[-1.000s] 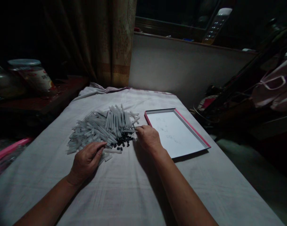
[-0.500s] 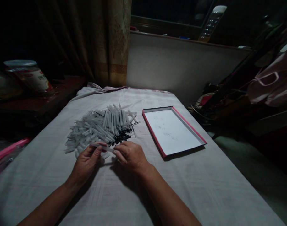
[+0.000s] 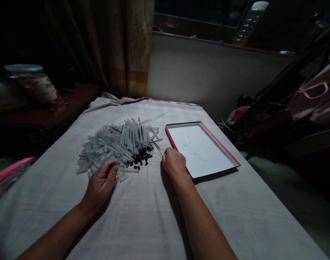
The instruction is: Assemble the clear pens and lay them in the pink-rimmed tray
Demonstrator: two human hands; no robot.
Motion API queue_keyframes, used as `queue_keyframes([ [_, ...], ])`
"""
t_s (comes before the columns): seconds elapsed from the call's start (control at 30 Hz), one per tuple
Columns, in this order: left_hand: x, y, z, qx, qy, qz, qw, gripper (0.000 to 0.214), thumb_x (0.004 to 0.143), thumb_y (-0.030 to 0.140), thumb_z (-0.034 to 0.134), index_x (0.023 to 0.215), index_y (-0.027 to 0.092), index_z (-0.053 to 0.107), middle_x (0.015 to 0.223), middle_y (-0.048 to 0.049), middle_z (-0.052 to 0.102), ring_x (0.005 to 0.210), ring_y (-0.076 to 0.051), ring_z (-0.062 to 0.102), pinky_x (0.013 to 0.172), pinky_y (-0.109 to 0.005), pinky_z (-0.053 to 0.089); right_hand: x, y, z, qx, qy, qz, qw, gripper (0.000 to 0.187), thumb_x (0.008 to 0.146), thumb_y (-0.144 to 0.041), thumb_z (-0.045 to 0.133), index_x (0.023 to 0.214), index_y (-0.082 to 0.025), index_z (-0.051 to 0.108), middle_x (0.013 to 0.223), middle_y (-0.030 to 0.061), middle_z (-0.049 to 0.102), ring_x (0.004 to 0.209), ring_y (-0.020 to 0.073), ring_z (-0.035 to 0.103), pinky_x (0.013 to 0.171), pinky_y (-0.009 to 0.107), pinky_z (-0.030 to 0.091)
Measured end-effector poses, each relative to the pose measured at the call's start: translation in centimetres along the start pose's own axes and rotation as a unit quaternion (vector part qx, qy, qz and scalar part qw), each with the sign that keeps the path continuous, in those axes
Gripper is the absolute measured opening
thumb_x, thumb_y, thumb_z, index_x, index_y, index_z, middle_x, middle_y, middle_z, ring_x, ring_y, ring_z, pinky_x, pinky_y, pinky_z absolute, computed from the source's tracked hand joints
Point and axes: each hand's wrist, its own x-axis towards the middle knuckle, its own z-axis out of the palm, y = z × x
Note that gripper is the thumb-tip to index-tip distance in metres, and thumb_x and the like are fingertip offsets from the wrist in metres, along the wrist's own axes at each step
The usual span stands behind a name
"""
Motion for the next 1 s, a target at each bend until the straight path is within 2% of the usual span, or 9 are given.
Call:
queue_keyframes([
  [0.07, 0.2, 0.1, -0.1, 0.033, -0.002, 0.066, 0.997, 0.021, 0.095, 0.033, 0.051, 0.101, 0.02, 0.065, 0.091, -0.0054, 0.071, 0.086, -0.018, 0.068, 0.077, -0.028, 0.054, -0.1, 1.2, -1.2, 0.038, 0.026, 0.036, 0.998, 0.024, 0.09, -0.027, 0.051, 0.096, -0.021, 0.073, 0.093, 0.0114, 0.076, 0.085, 0.0256, 0.071, 0.069, 0.032, 0.047],
  [0.13, 0.3, 0.2, -0.1, 0.047, -0.01, 0.117, 0.992, 0.019, 0.095, 0.028, 0.052, 0.103, 0.019, 0.067, 0.092, -0.0057, 0.071, 0.087, -0.017, 0.068, 0.077, -0.026, 0.054, -0.1, 2.5, -2.5, 0.111, 0.09, 0.062, 0.988, 0.022, 0.086, -0.029, 0.054, 0.092, -0.021, 0.074, 0.087, 0.01, 0.076, 0.083, 0.0266, 0.071, 0.07, 0.033, 0.048],
  [0.2, 0.3, 0.2, -0.1, 0.056, -0.013, 0.145, 0.988, 0.019, 0.096, 0.024, 0.052, 0.106, 0.019, 0.067, 0.094, -0.0058, 0.072, 0.087, -0.016, 0.069, 0.077, -0.025, 0.054, -0.1, 3.3, -3.6, 0.237, 0.165, 0.06, 0.955, 0.019, 0.083, -0.032, 0.058, 0.085, -0.02, 0.072, 0.081, 0.0086, 0.075, 0.08, 0.026, 0.071, 0.069, 0.034, 0.05],
  [0.3, 0.1, 0.2, -0.1, 0.065, -0.019, 0.161, 0.985, 0.021, 0.097, 0.023, 0.052, 0.112, 0.019, 0.067, 0.097, -0.0057, 0.072, 0.088, -0.016, 0.069, 0.078, -0.025, 0.054, -0.3, 3.0, -4.7, 0.478, 0.221, 0.034, 0.849, 0.021, 0.078, -0.038, 0.061, 0.079, -0.018, 0.066, 0.078, 0.007, 0.075, 0.068, 0.0211, 0.071, 0.056, 0.028, 0.051],
  [0.4, -0.1, 0.1, -0.1, 0.07, -0.022, 0.158, 0.985, 0.023, 0.097, 0.024, 0.053, 0.114, 0.02, 0.067, 0.098, -0.0061, 0.073, 0.09, -0.016, 0.07, 0.078, -0.025, 0.055, -0.8, 1.2, -5.1, 0.644, 0.189, 0.017, 0.741, 0.022, 0.074, -0.039, 0.065, 0.077, -0.018, 0.061, 0.076, 0.0042, 0.074, 0.058, 0.0156, 0.068, 0.045, 0.021, 0.047],
  [0.5, -0.1, 0.1, -0.2, 0.069, -0.025, 0.147, 0.986, 0.023, 0.096, 0.026, 0.053, 0.114, 0.02, 0.068, 0.099, -0.0064, 0.073, 0.09, -0.017, 0.07, 0.079, -0.027, 0.055, -1.3, -0.6, -5.0, 0.714, 0.146, 0.0, 0.684, 0.024, 0.072, -0.039, 0.069, 0.078, -0.018, 0.059, 0.073, 0.002, 0.073, 0.055, 0.0122, 0.067, 0.044, 0.018, 0.047],
  [0.57, 0.0, 0.2, -0.2, 0.063, -0.031, 0.142, 0.987, 0.024, 0.096, 0.026, 0.053, 0.114, 0.021, 0.068, 0.098, -0.0066, 0.073, 0.09, -0.017, 0.07, 0.079, -0.028, 0.055, -1.5, -1.5, -4.8, 0.731, 0.128, -0.01, 0.67, 0.025, 0.073, -0.04, 0.069, 0.078, -0.018, 0.059, 0.075, 0.002, 0.073, 0.055, 0.0112, 0.066, 0.043, 0.018, 0.048],
  [0.83, -0.1, 0.6, -0.3, 0.051, -0.029, 0.146, 0.988, 0.023, 0.096, 0.025, 0.054, 0.113, 0.02, 0.068, 0.098, -0.0072, 0.074, 0.09, -0.018, 0.07, 0.079, -0.028, 0.056, -2.0, -3.0, -4.0, 0.747, 0.08, -0.012, 0.66, 0.027, 0.071, -0.04, 0.072, 0.079, -0.018, 0.058, 0.076, 0.0023, 0.075, 0.056, 0.0125, 0.068, 0.044, 0.019, 0.049],
  [1.0, -0.1, 0.4, -0.2, 0.049, -0.029, 0.146, 0.988, 0.024, 0.096, 0.024, 0.054, 0.114, 0.02, 0.068, 0.099, -0.0071, 0.073, 0.091, -0.018, 0.07, 0.08, -0.028, 0.056, -1.9, -2.7, -4.2, 0.746, 0.103, -0.012, 0.658, 0.025, 0.074, -0.039, 0.071, 0.078, -0.018, 0.058, 0.075, 0.0015, 0.074, 0.055, 0.0111, 0.067, 0.045, 0.019, 0.05],
])
